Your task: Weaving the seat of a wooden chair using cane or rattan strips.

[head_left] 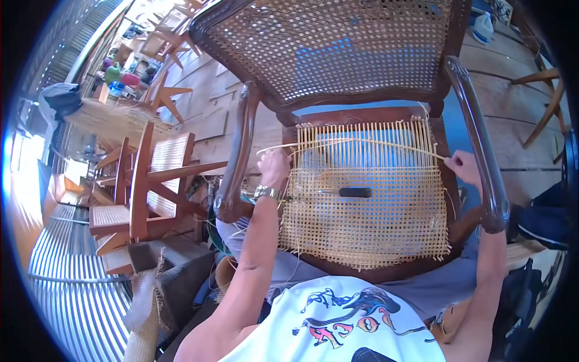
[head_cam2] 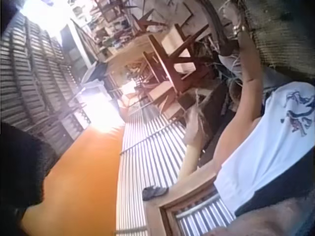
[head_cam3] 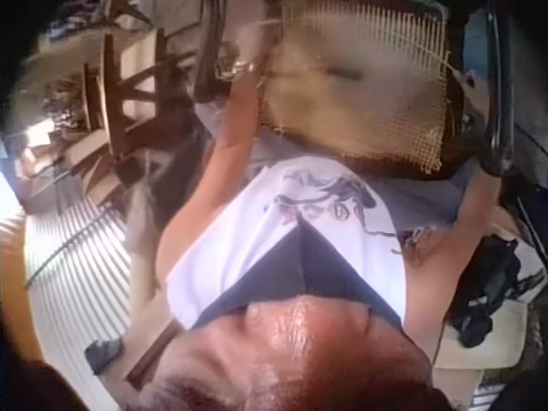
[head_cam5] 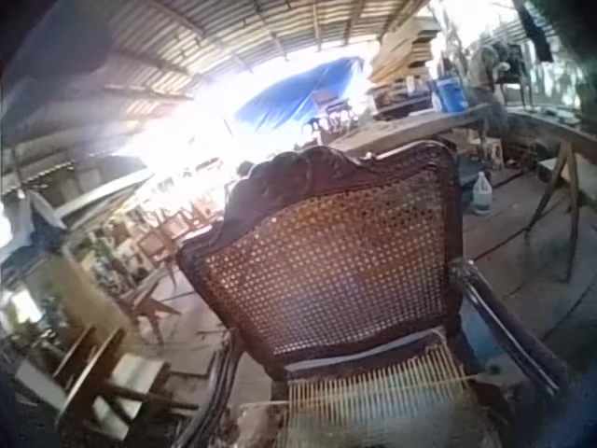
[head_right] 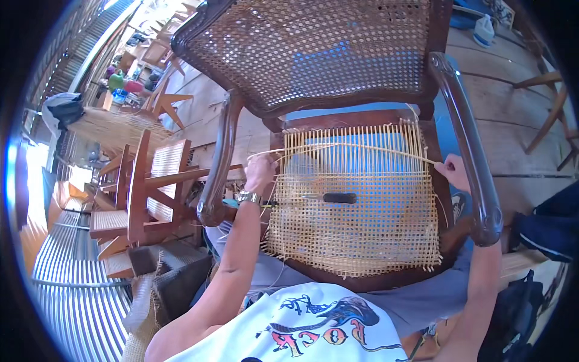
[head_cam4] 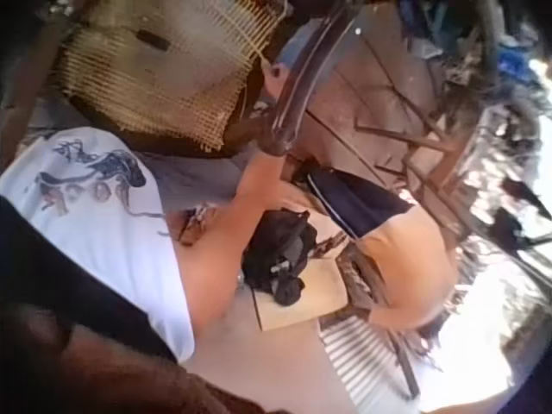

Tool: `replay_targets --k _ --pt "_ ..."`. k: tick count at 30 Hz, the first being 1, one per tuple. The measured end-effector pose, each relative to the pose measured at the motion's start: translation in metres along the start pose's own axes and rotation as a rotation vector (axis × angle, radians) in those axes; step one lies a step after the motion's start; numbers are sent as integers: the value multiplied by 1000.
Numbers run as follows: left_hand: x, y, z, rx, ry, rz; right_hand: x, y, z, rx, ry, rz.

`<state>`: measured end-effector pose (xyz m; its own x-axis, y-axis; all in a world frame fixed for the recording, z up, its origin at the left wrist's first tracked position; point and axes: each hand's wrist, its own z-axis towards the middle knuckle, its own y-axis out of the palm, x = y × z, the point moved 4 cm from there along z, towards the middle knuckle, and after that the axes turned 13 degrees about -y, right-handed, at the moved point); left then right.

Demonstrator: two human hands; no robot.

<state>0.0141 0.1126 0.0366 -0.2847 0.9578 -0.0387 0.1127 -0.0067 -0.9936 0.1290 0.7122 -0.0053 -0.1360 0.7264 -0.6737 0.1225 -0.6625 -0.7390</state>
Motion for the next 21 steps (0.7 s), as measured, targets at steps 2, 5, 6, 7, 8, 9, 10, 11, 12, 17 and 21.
replay_targets --k 2,5,6,7,8,9,10,11,12,17,21 --pt "-1 2 1 -48 -5 -62 5 6 0 54 47 -256" --pt "-1 1 0 -57 -15 -86 10 10 -1 175 -39 -165" --pt "0 -1 -1 -40 -19 -106 13 8 0 197 -64 -146" --pt "-1 -5 -1 -14 -31 -120 16 7 1 155 -71 -131" --pt "-2 -8 -1 1 -34 -139 17 0 -3 156 -22 -108" --pt "-4 -11 -1 -13 -55 -126 16 -8 -3 135 8 -72" --pt "-6 -12 -1 -37 -60 -121 15 -13 -1 77 112 -60" --pt "-8 -12 0 -51 -86 -106 6 -26 -11 181 137 142" --pt "-7 -12 1 -43 -44 -85 -2 -45 -33 247 239 314" --pt "-2 2 -14 -49 138 106 -77 -84 -90 409 -2 -162" --pt "6 -46 -74 -72 441 -102 -41 -36 -17 26 -6 -55"
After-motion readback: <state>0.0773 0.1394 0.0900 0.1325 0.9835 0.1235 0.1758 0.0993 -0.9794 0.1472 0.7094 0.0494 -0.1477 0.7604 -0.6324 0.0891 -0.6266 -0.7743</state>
